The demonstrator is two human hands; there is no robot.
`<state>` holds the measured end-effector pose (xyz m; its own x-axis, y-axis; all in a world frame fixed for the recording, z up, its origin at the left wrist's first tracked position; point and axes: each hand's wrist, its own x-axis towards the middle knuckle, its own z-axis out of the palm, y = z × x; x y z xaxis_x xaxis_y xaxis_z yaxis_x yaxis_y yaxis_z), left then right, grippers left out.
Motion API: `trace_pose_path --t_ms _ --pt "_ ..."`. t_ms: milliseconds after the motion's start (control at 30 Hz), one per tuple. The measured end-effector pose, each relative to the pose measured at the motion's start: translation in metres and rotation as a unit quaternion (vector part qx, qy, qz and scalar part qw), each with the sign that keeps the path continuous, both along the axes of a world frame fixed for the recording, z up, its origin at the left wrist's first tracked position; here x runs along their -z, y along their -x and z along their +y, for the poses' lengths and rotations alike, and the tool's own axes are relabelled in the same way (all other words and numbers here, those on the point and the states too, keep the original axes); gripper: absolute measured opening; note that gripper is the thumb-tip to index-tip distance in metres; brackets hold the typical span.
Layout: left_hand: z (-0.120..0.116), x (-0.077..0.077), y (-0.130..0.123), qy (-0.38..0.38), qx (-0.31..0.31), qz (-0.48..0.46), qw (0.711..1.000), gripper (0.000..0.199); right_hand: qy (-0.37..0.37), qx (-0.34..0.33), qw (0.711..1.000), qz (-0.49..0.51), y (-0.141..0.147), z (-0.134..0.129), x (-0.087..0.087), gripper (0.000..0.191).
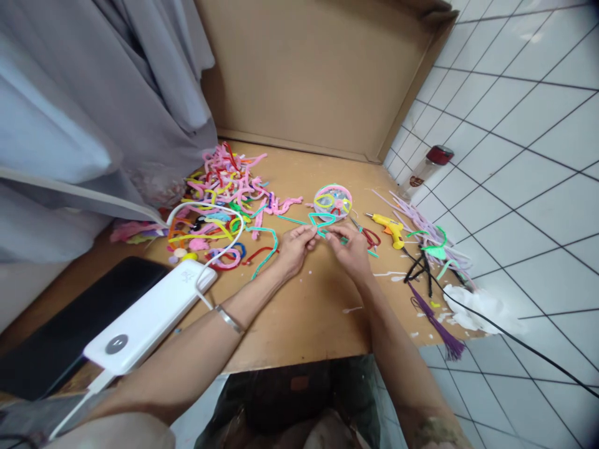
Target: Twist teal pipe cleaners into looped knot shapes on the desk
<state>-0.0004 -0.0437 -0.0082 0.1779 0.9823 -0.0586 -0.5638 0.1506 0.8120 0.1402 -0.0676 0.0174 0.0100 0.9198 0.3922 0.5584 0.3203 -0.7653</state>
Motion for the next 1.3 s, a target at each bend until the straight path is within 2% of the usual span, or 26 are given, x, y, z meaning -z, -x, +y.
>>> trace_pose_path --t_ms 167,367,533,667,800,933,1067,1300 --pt "-0.006 -0.001 -0.006 -0.017 0.009 0.011 1.0 0.023 0.087 -0.043 0.977 0.19 0.004 0.002 -0.001 0.027" --pt "-0.007 0.004 -0.007 -0.037 -0.016 0.048 0.998 0.026 0.119 -0.027 0.959 0.255 0.012 -0.002 -0.006 0.031" --pt "-0.009 0.007 -0.008 -0.077 -0.029 0.104 0.991 0.032 0.145 0.002 0.937 0.319 0.013 -0.002 0.0 0.032" --pt "-0.011 0.009 -0.008 -0.098 -0.017 0.123 0.987 0.036 0.149 0.018 0.929 0.339 0.013 0.001 0.002 0.029" --pt "-0.012 0.006 -0.006 -0.13 0.007 0.144 0.981 0.042 0.16 -0.002 0.916 0.368 0.014 0.003 0.001 0.029" --pt "-0.015 0.0 -0.003 -0.154 -0.022 0.166 0.974 0.039 0.157 0.011 0.918 0.363 0.012 0.002 -0.001 0.031" --pt "-0.013 -0.001 -0.004 -0.132 -0.037 0.15 0.979 0.038 0.153 0.023 0.929 0.337 0.012 0.0 -0.003 0.033" --pt "-0.011 0.001 -0.006 -0.089 -0.029 0.091 0.991 0.037 0.189 -0.01 0.93 0.314 0.006 -0.002 -0.012 0.04"
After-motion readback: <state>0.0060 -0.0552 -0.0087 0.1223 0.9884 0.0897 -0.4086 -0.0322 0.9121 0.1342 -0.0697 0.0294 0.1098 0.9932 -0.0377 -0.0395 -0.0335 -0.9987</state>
